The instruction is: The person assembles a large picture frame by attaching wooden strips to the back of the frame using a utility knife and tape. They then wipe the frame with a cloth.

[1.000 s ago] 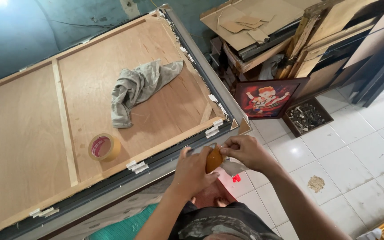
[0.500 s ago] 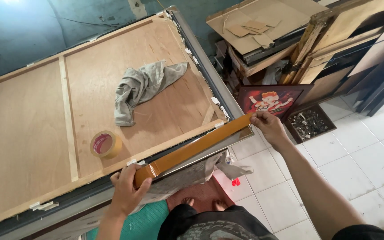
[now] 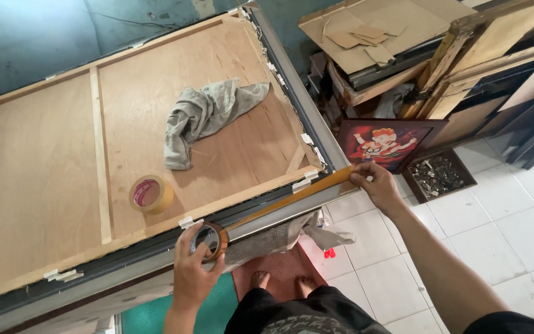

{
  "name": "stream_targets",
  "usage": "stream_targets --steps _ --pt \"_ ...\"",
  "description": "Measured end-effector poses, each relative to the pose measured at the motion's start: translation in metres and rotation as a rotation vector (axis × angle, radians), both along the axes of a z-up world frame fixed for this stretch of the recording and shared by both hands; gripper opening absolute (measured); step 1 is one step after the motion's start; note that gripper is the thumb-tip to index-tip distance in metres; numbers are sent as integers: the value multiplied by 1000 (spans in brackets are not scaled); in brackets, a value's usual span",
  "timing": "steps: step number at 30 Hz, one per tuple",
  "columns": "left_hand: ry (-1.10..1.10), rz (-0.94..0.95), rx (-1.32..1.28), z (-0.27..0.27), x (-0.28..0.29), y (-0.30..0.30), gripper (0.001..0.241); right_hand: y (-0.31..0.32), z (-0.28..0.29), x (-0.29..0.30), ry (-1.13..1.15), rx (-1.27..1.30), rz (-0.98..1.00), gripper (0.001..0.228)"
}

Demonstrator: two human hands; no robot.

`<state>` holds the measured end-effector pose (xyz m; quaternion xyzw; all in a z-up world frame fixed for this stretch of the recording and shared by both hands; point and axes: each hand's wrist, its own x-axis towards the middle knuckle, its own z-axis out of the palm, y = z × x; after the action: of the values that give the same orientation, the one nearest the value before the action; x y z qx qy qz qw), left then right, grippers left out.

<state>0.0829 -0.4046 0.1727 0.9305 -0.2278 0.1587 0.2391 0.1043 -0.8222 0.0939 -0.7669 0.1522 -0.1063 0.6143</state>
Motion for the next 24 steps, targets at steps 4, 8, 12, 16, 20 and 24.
stream_targets --steps 4,8,12,16,20,24 --pt "2 47 -50 -9 -1 -6 23 -3 -11 -6 -27 -69 -22 13" --pt "30 103 -84 -6 -5 -14 48 3 0 -10 -59 -67 -87 20" --pt "34 108 -130 -6 -5 -20 67 5 9 -9 46 -18 -109 40" --pt "37 153 -131 -7 -5 -21 71 10 24 -11 157 -207 -101 8" --pt "54 190 -113 -14 -3 -19 72 -2 -13 1 -106 -137 -39 10" --pt "69 190 -107 -16 -2 -18 73 6 11 5 88 -163 -66 9"
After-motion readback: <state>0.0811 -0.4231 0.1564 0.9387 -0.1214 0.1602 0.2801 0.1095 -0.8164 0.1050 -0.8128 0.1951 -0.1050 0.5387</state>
